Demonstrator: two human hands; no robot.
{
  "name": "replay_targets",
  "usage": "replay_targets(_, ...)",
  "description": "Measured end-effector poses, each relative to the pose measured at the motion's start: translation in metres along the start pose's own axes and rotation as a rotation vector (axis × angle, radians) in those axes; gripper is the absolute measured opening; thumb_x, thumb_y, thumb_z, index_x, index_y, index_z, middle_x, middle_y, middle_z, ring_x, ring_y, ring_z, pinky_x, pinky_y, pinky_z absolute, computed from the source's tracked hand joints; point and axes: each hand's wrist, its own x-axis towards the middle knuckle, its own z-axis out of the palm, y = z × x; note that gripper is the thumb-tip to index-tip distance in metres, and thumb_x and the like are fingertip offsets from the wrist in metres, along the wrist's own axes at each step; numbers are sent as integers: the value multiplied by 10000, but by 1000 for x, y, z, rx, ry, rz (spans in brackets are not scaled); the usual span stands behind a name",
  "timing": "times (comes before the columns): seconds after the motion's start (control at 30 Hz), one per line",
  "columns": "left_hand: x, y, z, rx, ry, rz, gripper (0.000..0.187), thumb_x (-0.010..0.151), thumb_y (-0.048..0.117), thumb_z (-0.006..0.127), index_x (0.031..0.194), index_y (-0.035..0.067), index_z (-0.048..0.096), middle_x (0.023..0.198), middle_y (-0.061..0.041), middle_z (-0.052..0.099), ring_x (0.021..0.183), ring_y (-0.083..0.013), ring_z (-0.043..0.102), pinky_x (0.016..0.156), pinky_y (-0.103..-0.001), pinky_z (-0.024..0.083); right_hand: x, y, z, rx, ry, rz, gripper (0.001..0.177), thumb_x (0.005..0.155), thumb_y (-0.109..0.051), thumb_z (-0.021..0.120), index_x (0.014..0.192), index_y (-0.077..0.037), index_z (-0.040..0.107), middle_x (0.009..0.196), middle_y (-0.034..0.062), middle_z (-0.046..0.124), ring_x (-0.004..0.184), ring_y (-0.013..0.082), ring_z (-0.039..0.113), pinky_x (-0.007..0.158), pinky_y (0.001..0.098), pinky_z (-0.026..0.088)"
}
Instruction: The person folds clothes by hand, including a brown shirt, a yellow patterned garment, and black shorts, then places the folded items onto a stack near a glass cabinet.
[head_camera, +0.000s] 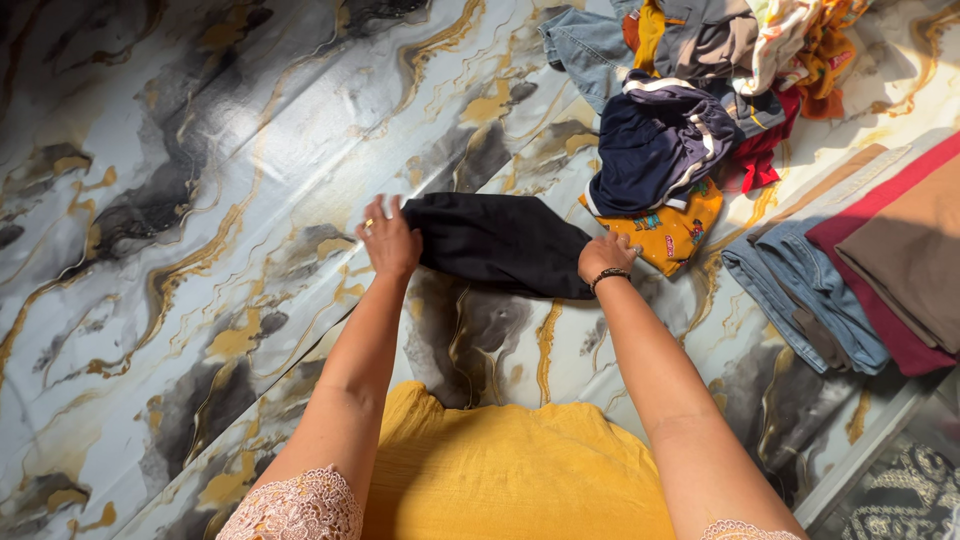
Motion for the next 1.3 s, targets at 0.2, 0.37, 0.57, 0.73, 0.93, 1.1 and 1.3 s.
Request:
replay_targets(0.2, 8, 43, 21, -328, -98, 310, 564, 955, 170, 634, 1493, 184, 465, 1584, -136, 464, 1288, -395, 552, 1055, -499, 466, -39, 1, -34, 269, 64, -121, 702, 823, -219, 784, 1447, -131, 472, 1552, 99, 405, 1481, 360, 282, 1170, 553, 281)
replay_targets(0.37, 24, 44, 31, -219, -324, 149, 549, 989, 262, 656, 1485, 145, 452, 1448, -184, 513, 1209, -442, 595, 979, -524, 491, -19, 17, -8, 408, 215, -329, 596, 906, -74, 663, 1478, -106, 503, 1376, 183, 622, 1287, 372, 577, 1060, 476, 478)
replay_targets(0.57, 31, 30, 48, 83, -500, 170, 389, 878, 146, 682, 1251, 254, 658, 1350, -133, 584, 1190, -378, 624, 951, -478, 528, -26, 26, -5, 273, 41, -252, 506, 834, -223, 829, 1288, -126, 626, 1239, 136, 687, 1194, 339, 637, 961, 465, 524)
replay_targets(0.73, 40, 22, 34, -218, -271, 137, 247, 828, 131, 719, 1073, 159, 706, 1114, -152, 696, 1110, -384, 643, 918, -479, 515, -39, 18, -32, 374, 307, -190, 332, 833, -175, 792, 1128, -134, 646, 1160, 113, 689, 1102, 359, 649, 886, 499, 525)
replay_targets(0.93, 55, 35, -35, -576, 238, 202, 248, 807, -37, 675, 1012, 86, 608, 1060, -163, 629, 949, -418, 651, 799, -495, 513, -69, -10, -80, 745, 812, -287, 286, 802, 15, 671, 1029, -91, 534, 1133, 134, 588, 938, 422, 632, 760, 540, 501)
replay_targets(1.1, 23, 7, -38, -509, 134, 223, 229, 873, -70, 602, 1023, 102, 613, 1157, -131, 597, 980, -412, 643, 807, -493, 507, -57, -14, -64, 776, 903, -528, 248, 803, 104, 565, 969, -78, 537, 1141, 144, 552, 996, 397, 623, 802, 496, 512)
replay_targets(1.3, -7, -28, -1, -236, -42, 203, 262, 816, -47, 610, 988, 144, 663, 1138, -99, 617, 1000, -382, 651, 796, -498, 517, -4, 12, 8, 697, 809, -440, 178, 765, 73, 613, 870, -68, 637, 1046, 136, 626, 989, 395, 608, 863, 475, 496)
